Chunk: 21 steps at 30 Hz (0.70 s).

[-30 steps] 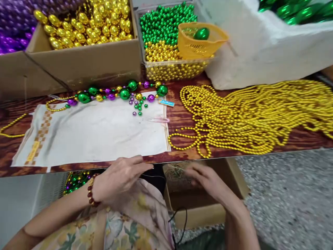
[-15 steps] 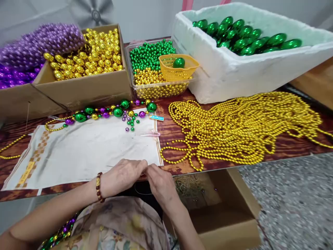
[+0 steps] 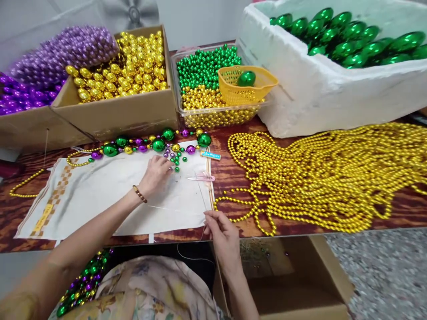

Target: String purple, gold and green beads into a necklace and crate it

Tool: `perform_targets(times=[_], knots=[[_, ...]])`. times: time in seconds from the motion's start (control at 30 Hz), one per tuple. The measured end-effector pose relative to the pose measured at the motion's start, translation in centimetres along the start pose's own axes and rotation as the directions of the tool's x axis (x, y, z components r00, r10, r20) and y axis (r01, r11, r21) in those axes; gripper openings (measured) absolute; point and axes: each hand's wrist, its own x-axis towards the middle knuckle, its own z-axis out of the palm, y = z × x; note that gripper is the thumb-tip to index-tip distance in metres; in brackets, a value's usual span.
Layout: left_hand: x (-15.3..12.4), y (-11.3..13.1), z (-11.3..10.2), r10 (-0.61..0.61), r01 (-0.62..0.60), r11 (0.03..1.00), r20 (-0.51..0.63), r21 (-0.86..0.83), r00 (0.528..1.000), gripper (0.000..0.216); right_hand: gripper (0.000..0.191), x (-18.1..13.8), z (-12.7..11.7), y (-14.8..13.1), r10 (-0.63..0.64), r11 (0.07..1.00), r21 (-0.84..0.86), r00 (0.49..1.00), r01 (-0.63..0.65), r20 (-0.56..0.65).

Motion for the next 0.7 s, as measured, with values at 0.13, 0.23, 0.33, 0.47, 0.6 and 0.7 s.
perform_targets(times=[0.13, 0.23, 0.33, 0.47, 0.6, 0.7], knots=[[0.5, -0.9, 2.2, 0.028, -0.03, 0.999, 0.059, 0.034, 0.998, 0.017, 0.03, -0.3, 1.4, 0.6, -0.008, 0.997, 0.075, 0.999, 0.012, -0.054], [0.6, -0.7, 3.2, 0.018, -0.019, 0.999, 0.034, 0.047, 0.999, 0.018, 0.023, -0.3, 1.7, 0.8, -0.024, 0.991, 0.132, 0.999, 0.029, -0.039], [1.0, -0.6, 3.7, 0.033, -0.036, 0.998, 0.051, 0.058, 0.998, 0.018, 0.013, 0.0, 1.4, 0.5, -0.087, 0.974, 0.205, 0.994, 0.099, -0.067], [1.2, -0.7, 3.6, 0.041, -0.039, 0.997, 0.032, -0.067, 0.999, 0.019, 0.007, 0.8, 1.3, 0.3, -0.119, 0.954, 0.261, 0.985, 0.147, -0.121], [0.1, -0.8, 1.5, -0.215, 0.128, 0.723, -0.044, -0.679, 0.976, 0.017, 0.009, 0.9, 2.4, 0.2, -0.091, 0.995, 0.036, 0.996, 0.091, -0.014], [-1.3, -1.2, -0.5, -0.349, 0.197, -0.006, 0.187, -0.98, 0.918, 0.025, 0.014, 0.6, 3.6, -0.3, -0.116, 0.992, -0.038, 0.989, 0.12, 0.094]])
